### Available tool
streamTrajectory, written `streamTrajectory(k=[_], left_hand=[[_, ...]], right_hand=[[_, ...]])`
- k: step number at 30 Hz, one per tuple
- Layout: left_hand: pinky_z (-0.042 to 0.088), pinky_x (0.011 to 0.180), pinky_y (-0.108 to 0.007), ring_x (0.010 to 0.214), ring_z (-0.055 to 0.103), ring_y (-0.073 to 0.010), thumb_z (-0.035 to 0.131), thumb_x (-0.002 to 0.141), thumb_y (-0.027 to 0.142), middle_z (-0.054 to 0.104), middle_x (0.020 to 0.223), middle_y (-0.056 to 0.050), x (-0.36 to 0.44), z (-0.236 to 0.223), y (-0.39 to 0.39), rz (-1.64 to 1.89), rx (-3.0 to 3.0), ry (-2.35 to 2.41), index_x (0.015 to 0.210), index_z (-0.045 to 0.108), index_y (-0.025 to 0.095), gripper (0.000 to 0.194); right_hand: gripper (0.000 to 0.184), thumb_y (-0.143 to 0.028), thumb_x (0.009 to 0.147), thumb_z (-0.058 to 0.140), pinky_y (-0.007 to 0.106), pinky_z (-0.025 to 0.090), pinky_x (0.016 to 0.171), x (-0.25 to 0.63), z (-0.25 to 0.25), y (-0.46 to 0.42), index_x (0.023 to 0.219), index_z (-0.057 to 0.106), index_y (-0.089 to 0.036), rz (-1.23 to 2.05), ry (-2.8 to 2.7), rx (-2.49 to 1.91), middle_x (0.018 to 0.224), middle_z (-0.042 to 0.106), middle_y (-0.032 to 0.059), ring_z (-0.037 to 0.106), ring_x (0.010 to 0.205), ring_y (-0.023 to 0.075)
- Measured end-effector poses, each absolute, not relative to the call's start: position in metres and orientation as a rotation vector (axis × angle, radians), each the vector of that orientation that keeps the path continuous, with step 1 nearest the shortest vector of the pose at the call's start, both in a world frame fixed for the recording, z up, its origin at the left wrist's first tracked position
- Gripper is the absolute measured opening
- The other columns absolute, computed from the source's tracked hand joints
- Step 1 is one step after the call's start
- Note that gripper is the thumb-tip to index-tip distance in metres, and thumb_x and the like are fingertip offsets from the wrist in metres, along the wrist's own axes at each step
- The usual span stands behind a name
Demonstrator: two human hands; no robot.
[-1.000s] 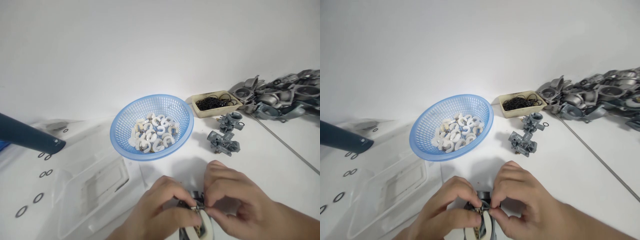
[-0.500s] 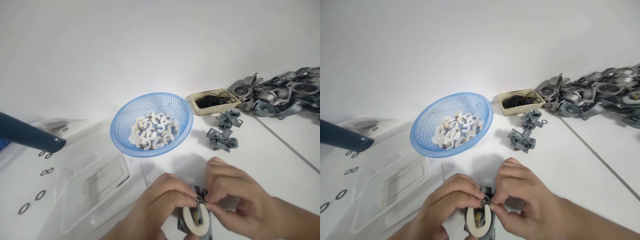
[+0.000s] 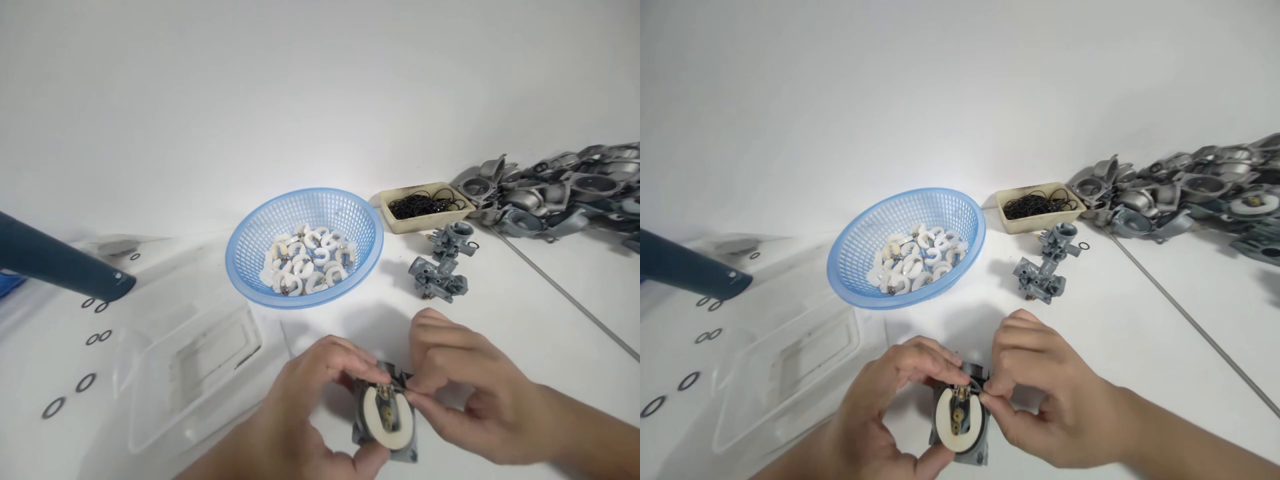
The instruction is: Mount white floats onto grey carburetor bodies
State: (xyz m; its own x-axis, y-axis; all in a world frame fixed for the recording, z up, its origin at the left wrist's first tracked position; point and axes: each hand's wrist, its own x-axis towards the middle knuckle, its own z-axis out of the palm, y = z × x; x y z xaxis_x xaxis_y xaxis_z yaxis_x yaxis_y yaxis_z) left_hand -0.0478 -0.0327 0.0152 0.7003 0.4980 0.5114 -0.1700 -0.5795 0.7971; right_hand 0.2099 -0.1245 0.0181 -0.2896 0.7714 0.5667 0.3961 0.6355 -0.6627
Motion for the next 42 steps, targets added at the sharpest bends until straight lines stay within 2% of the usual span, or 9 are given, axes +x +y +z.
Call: streamTrajectory(k=[5,13,16,20,23,27,33,37,42], left_hand=[[0.077,0.084,-0.031,0.112,0.088,-0.032,0.098,0.073,0.005,0.086,0.12,-0.009,-0.048,0.013,-0.035,0.912,1.906,0.264,0.137,0.069,0.028,0.073],[0.072,0.078,-0.027,0.106,0.086,-0.0277,0.103,0.069,0.005,0.082,0.12,-0.009,-0.054,0.01,-0.032,0.801,1.891,0.254,0.136,0.075,0.026,0.076],[0.072,0.083,-0.029,0.106,0.085,-0.0275,0.104,0.072,0.009,0.084,0.119,-0.008,-0.054,0.011,-0.03,0.832,1.946,0.211,0.136,0.072,0.025,0.074],[0.072,0.098,-0.037,0.111,0.085,-0.0283,0.106,0.076,0.013,0.086,0.122,-0.009,-0.053,0.012,-0.026,0.856,1.954,0.131,0.134,0.071,0.026,0.069],[0.072,0.098,-0.037,0.114,0.085,-0.0291,0.107,0.073,0.015,0.086,0.124,-0.009,-0.055,0.012,-0.025,0.815,1.913,0.149,0.134,0.072,0.027,0.071],[0.071,0.086,-0.029,0.113,0.086,-0.0276,0.109,0.072,0.016,0.086,0.126,-0.007,-0.058,0.013,-0.028,0.768,1.92,0.215,0.134,0.074,0.029,0.072],[0.071,0.087,-0.026,0.118,0.086,-0.0271,0.111,0.074,0.021,0.087,0.128,-0.005,-0.06,0.018,-0.031,0.643,1.829,0.322,0.13,0.079,0.031,0.066],[0.069,0.089,-0.022,0.118,0.087,-0.025,0.113,0.072,0.023,0.088,0.127,-0.002,-0.06,0.021,-0.031,0.621,1.824,0.358,0.13,0.081,0.033,0.067],[0.069,0.09,-0.019,0.119,0.087,-0.0237,0.112,0.072,0.02,0.088,0.127,-0.002,-0.06,0.022,-0.031,0.642,1.82,0.351,0.13,0.081,0.031,0.067]], right_hand=[[0.022,-0.005,0.099,0.074,0.039,0.045,0.076,0.209,0.019,-0.124,0.104,0.067,-0.026,0.528,-1.905,-0.949,0.079,0.064,-0.0022,0.063,0.075,0.0203],[0.025,-0.004,0.1,0.073,0.04,0.044,0.077,0.209,0.016,-0.125,0.108,0.067,-0.027,0.533,-1.92,-0.94,0.078,0.063,-0.0021,0.062,0.076,0.0206],[0.023,-0.004,0.101,0.073,0.04,0.044,0.078,0.209,0.015,-0.126,0.107,0.067,-0.026,0.547,-1.911,-0.94,0.079,0.063,-0.0019,0.061,0.077,0.0201],[0.021,-0.005,0.103,0.073,0.039,0.044,0.078,0.21,0.015,-0.127,0.106,0.068,-0.025,0.597,-1.918,-0.965,0.082,0.063,-0.0013,0.061,0.079,0.02],[0.018,-0.007,0.106,0.073,0.038,0.045,0.077,0.211,0.016,-0.128,0.105,0.069,-0.025,0.649,-1.902,-0.978,0.084,0.064,-0.0008,0.061,0.08,0.0192],[0.014,-0.017,0.113,0.073,0.033,0.048,0.074,0.211,0.016,-0.129,0.101,0.074,-0.024,0.833,-1.792,-1.022,0.085,0.064,-0.0004,0.062,0.078,0.0175],[0.032,-0.043,0.116,0.078,0.027,0.05,0.069,0.209,0.012,-0.134,0.093,0.076,-0.022,1.256,-1.488,-1.119,0.088,0.063,0.0008,0.062,0.077,0.0161],[0.033,-0.047,0.113,0.083,0.026,0.049,0.07,0.212,0.008,-0.133,0.094,0.076,-0.021,1.403,-1.4,-1.11,0.091,0.064,0.0014,0.063,0.08,0.0166],[0.025,-0.044,0.108,0.091,0.024,0.056,0.074,0.219,0.006,-0.127,0.097,0.086,-0.022,1.391,-1.433,-1.068,0.093,0.067,0.0023,0.068,0.083,0.016]])
